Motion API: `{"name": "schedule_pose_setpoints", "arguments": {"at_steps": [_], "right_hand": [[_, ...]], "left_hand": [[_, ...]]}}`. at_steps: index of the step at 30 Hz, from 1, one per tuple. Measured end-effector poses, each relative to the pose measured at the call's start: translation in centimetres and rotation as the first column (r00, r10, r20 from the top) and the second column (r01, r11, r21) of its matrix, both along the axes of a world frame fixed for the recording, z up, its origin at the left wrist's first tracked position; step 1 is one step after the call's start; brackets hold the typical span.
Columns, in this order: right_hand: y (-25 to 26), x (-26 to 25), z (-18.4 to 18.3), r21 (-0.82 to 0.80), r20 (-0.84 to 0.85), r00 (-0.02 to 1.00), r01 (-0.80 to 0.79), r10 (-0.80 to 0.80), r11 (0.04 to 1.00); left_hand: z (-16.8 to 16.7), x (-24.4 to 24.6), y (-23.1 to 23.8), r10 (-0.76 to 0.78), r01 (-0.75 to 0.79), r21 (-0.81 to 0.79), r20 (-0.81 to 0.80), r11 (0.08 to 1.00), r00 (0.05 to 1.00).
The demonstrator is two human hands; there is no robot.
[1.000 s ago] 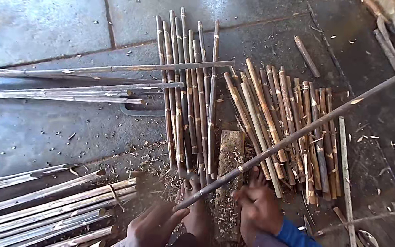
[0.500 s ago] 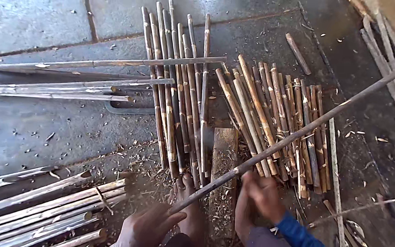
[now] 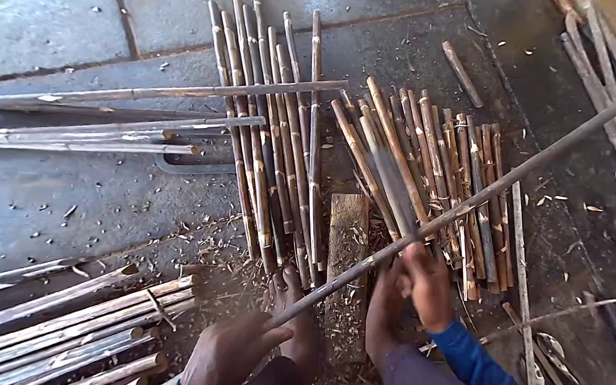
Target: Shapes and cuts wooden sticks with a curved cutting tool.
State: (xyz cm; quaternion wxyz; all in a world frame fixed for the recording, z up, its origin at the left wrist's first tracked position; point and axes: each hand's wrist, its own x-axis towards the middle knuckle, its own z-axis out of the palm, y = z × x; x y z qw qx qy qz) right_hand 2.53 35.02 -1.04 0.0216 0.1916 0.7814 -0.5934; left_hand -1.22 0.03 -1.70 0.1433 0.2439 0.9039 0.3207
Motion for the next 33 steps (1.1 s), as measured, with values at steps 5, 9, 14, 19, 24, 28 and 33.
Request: {"name": "schedule_pose_setpoints", "arguments": {"at_steps": [5,9,14,19,24,28,33], "right_hand": [[-1.0,1.3,-1.0,0.143,0.017,0.982,-0.189,0.189,0.972],[-0.7,0.9,-0.3,0.057,0.004,0.999,-0.046,0.045,0.997],[0.4,0.2,0.1,-0.017,0.004,1.0,0.005,-0.005,1.0],[-1.0,1.6,-0.7,0.099,0.054,0.978,-0.204,0.2,0.974],[-1.2,1.4,-0.7,0.072,0.03,0.982,-0.188,0.187,0.979],[0.1,0.4,-0.4,-0.033,-0.001,1.0,-0.017,0.017,0.999],[-1.6,1.7,-0.7,0.141,0.035,0.959,-0.283,0.281,0.949]], "left_hand": [[-0.1,-0.5,0.2,-0.005,0.005,0.015,-0.032,1.0,0.999],[0.0,-0.1,0.0,-0.012,0.013,0.011,-0.032,1.0,0.999],[-0.1,-0.5,0.1,-0.055,0.053,-0.047,-0.04,0.997,0.998],[0.2,-1.2,-0.1,-0.109,0.111,-0.044,0.03,0.993,0.994],[0.0,-1.4,-0.5,-0.139,0.139,0.004,0.072,0.99,0.988],[-0.5,-1.8,-0.6,-0.164,0.158,0.05,0.145,0.986,0.976],[1.0,-1.2,-2.5,-0.163,0.164,0.01,0.186,0.986,0.969]]}}
